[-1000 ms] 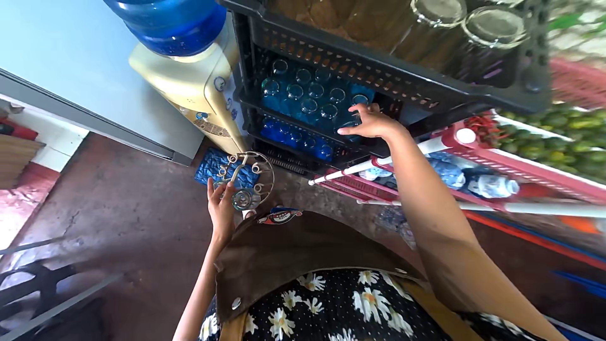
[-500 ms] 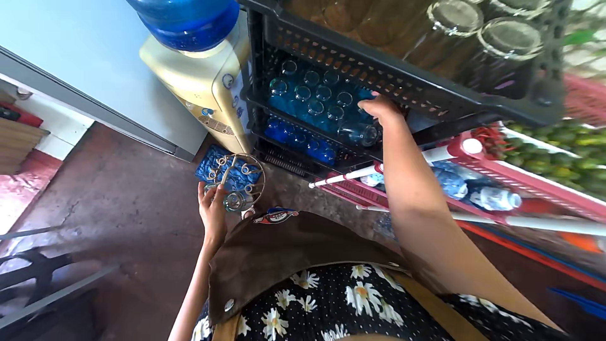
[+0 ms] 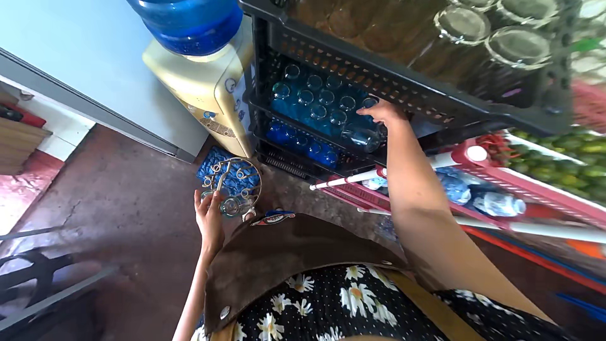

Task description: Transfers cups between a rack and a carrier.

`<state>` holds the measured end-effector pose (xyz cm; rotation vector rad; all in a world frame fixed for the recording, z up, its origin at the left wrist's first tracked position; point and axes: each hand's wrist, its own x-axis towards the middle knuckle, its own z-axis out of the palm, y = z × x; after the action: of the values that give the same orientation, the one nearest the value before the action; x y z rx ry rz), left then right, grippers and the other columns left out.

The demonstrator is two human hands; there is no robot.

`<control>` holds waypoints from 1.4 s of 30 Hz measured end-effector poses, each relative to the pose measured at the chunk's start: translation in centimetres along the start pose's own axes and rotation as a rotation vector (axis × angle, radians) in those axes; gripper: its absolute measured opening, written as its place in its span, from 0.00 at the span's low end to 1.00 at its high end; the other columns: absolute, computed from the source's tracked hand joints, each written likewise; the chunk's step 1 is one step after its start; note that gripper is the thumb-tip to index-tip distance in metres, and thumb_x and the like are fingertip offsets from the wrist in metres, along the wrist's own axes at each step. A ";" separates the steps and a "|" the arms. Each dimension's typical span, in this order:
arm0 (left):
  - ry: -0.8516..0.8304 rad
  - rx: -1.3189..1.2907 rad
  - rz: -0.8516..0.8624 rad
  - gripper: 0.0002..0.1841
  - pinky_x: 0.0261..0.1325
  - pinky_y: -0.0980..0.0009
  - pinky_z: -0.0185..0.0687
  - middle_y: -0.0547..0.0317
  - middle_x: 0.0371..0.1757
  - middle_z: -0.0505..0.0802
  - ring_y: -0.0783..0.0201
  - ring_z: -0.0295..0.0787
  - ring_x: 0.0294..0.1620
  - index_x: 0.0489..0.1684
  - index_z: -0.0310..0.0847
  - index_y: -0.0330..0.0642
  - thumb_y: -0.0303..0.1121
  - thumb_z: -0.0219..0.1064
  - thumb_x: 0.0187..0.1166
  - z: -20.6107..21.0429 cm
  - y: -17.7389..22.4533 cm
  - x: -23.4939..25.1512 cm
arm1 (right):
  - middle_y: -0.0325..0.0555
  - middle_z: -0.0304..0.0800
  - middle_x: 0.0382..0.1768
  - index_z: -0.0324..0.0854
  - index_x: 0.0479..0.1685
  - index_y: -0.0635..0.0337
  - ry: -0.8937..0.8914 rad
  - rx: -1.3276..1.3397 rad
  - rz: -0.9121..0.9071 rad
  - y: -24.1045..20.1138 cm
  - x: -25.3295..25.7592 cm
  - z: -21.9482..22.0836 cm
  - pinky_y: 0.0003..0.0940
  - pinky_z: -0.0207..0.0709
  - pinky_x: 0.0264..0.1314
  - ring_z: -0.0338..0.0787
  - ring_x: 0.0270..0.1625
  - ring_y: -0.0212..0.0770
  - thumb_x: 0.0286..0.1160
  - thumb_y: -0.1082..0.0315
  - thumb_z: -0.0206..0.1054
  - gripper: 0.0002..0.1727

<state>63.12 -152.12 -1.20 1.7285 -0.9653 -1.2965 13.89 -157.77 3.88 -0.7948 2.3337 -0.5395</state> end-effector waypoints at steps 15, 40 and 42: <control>0.009 -0.030 -0.026 0.13 0.38 0.73 0.78 0.56 0.42 0.88 0.69 0.83 0.42 0.57 0.81 0.32 0.33 0.58 0.88 -0.3 -0.2 0.4 | 0.85 0.64 0.78 0.58 0.84 0.76 0.290 -0.254 0.076 1.3 -10.5 1.0 0.72 0.67 0.75 0.68 0.80 0.81 0.78 0.40 0.69 0.50; -0.007 0.000 -0.088 0.18 0.46 0.62 0.79 0.50 0.51 0.87 0.63 0.81 0.51 0.69 0.75 0.31 0.34 0.58 0.89 -1.9 -0.2 0.8 | 0.78 0.63 0.81 0.76 0.77 0.63 0.185 0.007 -0.062 2.5 -8.1 3.0 0.70 0.62 0.79 0.64 0.82 0.77 0.72 0.60 0.79 0.34; -0.014 0.003 -0.094 0.18 0.48 0.59 0.79 0.48 0.53 0.86 0.60 0.81 0.53 0.68 0.76 0.31 0.35 0.58 0.89 -1.9 0.0 0.8 | 0.81 0.64 0.80 0.73 0.80 0.64 0.234 -0.022 -0.053 2.5 -8.0 1.8 0.74 0.61 0.79 0.65 0.82 0.79 0.81 0.56 0.70 0.32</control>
<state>65.17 -152.64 -1.12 1.7875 -0.9042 -1.3691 19.16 -151.06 4.48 -0.8454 2.5410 -0.6624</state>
